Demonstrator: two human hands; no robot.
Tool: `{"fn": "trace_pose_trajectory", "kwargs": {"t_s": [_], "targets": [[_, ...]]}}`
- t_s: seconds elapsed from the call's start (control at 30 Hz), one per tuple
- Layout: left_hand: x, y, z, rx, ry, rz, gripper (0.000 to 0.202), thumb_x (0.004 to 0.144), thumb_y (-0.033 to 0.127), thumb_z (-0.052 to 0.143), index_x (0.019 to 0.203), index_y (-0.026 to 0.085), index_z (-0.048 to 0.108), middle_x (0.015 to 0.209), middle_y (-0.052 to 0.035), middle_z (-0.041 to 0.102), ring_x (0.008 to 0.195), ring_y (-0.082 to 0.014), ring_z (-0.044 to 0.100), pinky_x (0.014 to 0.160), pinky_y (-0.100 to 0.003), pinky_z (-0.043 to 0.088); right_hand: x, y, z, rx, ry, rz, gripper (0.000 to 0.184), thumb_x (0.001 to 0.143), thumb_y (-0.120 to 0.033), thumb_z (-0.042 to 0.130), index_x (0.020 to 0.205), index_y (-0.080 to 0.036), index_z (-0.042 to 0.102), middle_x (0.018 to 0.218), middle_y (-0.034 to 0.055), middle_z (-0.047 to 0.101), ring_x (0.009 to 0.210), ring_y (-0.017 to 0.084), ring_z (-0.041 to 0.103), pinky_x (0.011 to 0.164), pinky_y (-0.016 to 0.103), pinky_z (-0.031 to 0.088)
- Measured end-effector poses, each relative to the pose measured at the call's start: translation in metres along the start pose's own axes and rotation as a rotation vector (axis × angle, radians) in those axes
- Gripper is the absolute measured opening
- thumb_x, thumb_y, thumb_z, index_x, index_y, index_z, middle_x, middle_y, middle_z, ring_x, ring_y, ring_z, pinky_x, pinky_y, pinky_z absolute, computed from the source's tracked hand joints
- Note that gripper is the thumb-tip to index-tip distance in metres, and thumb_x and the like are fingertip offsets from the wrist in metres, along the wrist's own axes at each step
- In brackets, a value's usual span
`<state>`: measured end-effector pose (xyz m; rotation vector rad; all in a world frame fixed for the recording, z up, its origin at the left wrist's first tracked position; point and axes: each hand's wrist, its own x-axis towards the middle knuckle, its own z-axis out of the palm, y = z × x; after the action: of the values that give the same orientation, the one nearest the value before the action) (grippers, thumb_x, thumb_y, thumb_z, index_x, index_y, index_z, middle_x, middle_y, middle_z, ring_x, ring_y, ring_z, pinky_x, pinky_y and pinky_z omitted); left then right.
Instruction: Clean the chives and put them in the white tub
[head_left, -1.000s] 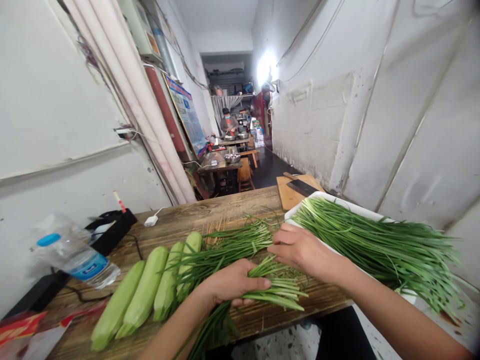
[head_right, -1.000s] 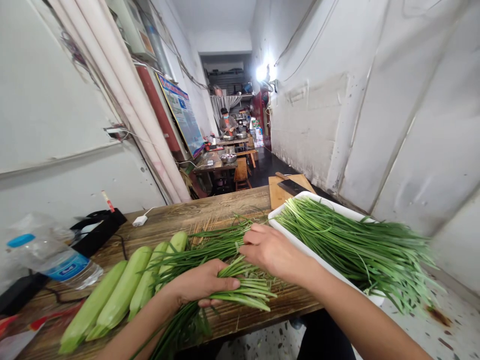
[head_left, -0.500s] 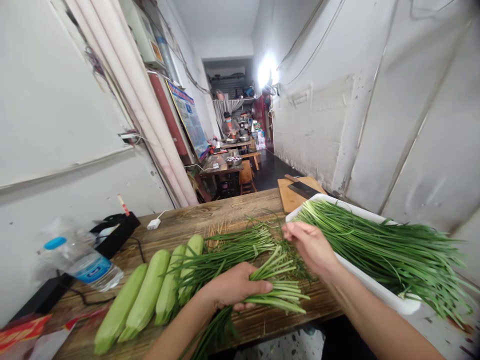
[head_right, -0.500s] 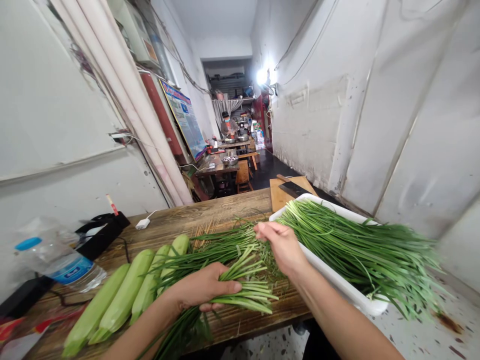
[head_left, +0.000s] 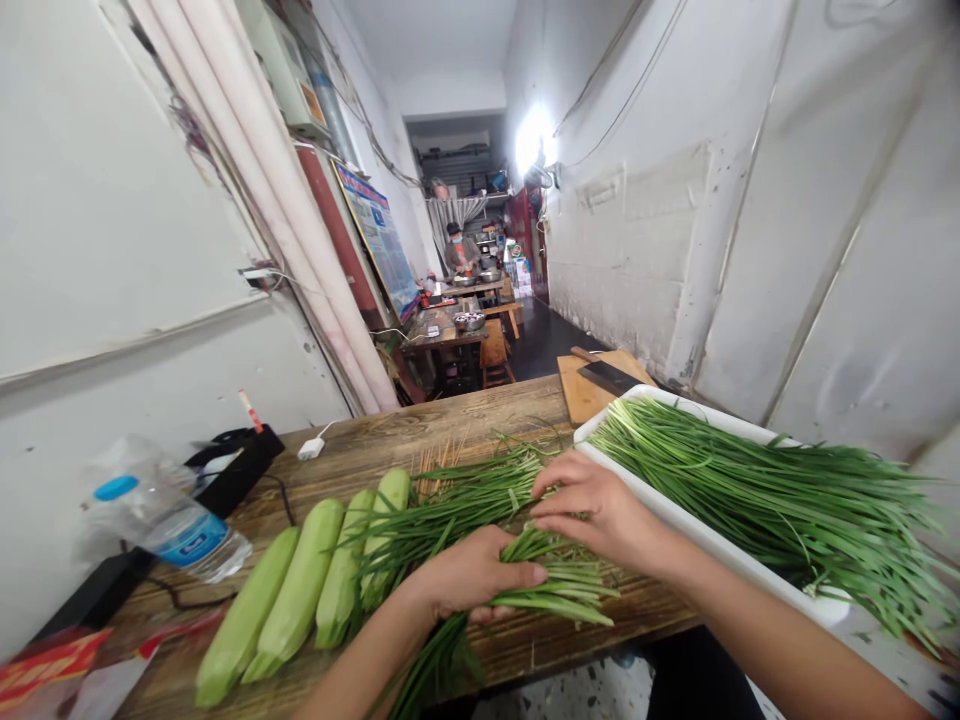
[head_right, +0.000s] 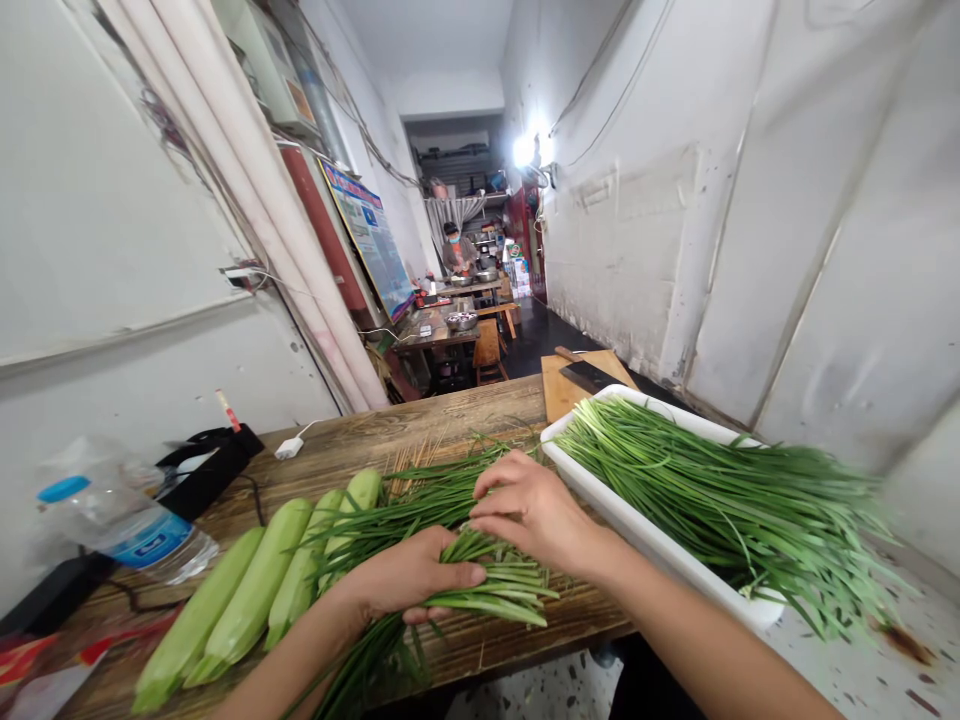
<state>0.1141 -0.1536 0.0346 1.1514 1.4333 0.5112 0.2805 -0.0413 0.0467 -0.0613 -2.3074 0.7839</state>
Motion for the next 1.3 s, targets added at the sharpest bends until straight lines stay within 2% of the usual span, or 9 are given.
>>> {"fn": "trace_pose_trajectory", "kwargs": {"t_s": [0.2, 0.3, 0.47, 0.63, 0.73, 0.93, 1.07, 1.2, 1.3], "targets": [[0.0, -0.005, -0.001, -0.009, 0.014, 0.017, 0.041, 0.071, 0.058, 0.062, 0.074, 0.017, 0.054, 0.047, 0.008, 0.046, 0.036, -0.0056, 0.036, 0.032, -0.017, 0.026, -0.003, 0.025, -0.006, 0.439, 0.522, 0.414, 0.035, 0.083, -0.038, 0.06, 0.056, -0.018, 0.05, 0.061, -0.0021, 0.051, 0.061, 0.013, 0.046, 0.061, 0.028, 0.039], [0.002, -0.007, -0.002, -0.029, 0.028, 0.011, 0.042, 0.071, 0.058, 0.062, 0.075, 0.017, 0.054, 0.046, 0.0083, 0.045, 0.036, -0.0055, 0.036, 0.032, -0.016, 0.026, -0.008, 0.024, -0.012, 0.256, 0.485, 0.309, 0.041, 0.077, -0.034, 0.068, 0.053, -0.019, 0.039, 0.062, -0.0026, 0.046, 0.06, 0.012, 0.044, 0.059, 0.027, 0.037], [0.006, -0.01, -0.003, -0.016, 0.026, 0.026, 0.043, 0.071, 0.06, 0.061, 0.074, 0.017, 0.054, 0.044, 0.0085, 0.045, 0.035, -0.0051, 0.034, 0.031, -0.016, 0.024, -0.014, 0.004, -0.008, -0.202, 0.098, 0.02, 0.007, 0.083, -0.024, 0.063, 0.085, -0.018, 0.061, 0.09, 0.0072, 0.061, 0.085, 0.019, 0.054, 0.075, 0.032, 0.044], [0.006, -0.012, -0.004, 0.004, 0.013, 0.017, 0.043, 0.071, 0.059, 0.061, 0.071, 0.017, 0.054, 0.044, 0.0082, 0.045, 0.034, -0.0053, 0.035, 0.031, -0.017, 0.024, -0.012, 0.0, 0.0, -0.338, -0.111, -0.07, 0.02, 0.091, -0.021, 0.051, 0.081, -0.016, 0.068, 0.078, 0.0078, 0.064, 0.076, 0.019, 0.053, 0.07, 0.031, 0.042], [0.005, -0.011, -0.002, 0.006, 0.015, -0.009, 0.043, 0.07, 0.059, 0.063, 0.073, 0.017, 0.054, 0.045, 0.0079, 0.046, 0.035, -0.0056, 0.036, 0.032, -0.017, 0.025, -0.013, 0.002, 0.011, 0.017, -0.053, 0.057, 0.021, 0.089, -0.028, 0.056, 0.079, -0.017, 0.07, 0.072, 0.0048, 0.065, 0.072, 0.016, 0.054, 0.069, 0.029, 0.043], [0.005, -0.005, 0.001, -0.025, 0.041, 0.027, 0.042, 0.072, 0.059, 0.06, 0.073, 0.018, 0.052, 0.046, 0.008, 0.045, 0.034, -0.005, 0.034, 0.031, -0.016, 0.024, -0.017, 0.008, 0.04, 0.699, 0.406, 0.626, 0.027, 0.072, -0.041, 0.071, 0.064, -0.016, 0.065, 0.064, -0.0001, 0.058, 0.064, 0.014, 0.051, 0.063, 0.028, 0.041], [0.001, -0.005, 0.0, -0.005, 0.082, 0.022, 0.043, 0.071, 0.06, 0.06, 0.072, 0.017, 0.053, 0.046, 0.0086, 0.043, 0.036, -0.0056, 0.035, 0.033, -0.017, 0.027, -0.013, 0.022, 0.024, 0.85, 0.656, 0.623, 0.037, 0.066, -0.045, 0.074, 0.054, -0.017, 0.053, 0.054, -0.0031, 0.047, 0.055, 0.011, 0.041, 0.056, 0.026, 0.035], [0.0, -0.01, 0.005, 0.052, 0.208, 0.019, 0.045, 0.072, 0.06, 0.057, 0.08, 0.016, 0.059, 0.051, 0.0084, 0.042, 0.039, -0.007, 0.037, 0.038, -0.019, 0.033, -0.018, 0.029, 0.006, 0.672, 0.529, 0.572, 0.048, 0.08, -0.05, 0.061, 0.047, -0.018, 0.045, 0.052, -0.0024, 0.042, 0.054, 0.011, 0.039, 0.058, 0.028, 0.036], [0.002, -0.01, 0.01, 0.21, 0.301, 0.092, 0.042, 0.078, 0.055, 0.052, 0.081, 0.015, 0.063, 0.057, 0.0053, 0.05, 0.047, -0.0108, 0.046, 0.047, -0.022, 0.038, -0.026, 0.024, 0.008, 0.396, 0.392, 0.446, 0.031, 0.078, -0.043, 0.065, 0.063, -0.017, 0.061, 0.075, 0.0032, 0.056, 0.074, 0.016, 0.052, 0.072, 0.03, 0.041]]}}
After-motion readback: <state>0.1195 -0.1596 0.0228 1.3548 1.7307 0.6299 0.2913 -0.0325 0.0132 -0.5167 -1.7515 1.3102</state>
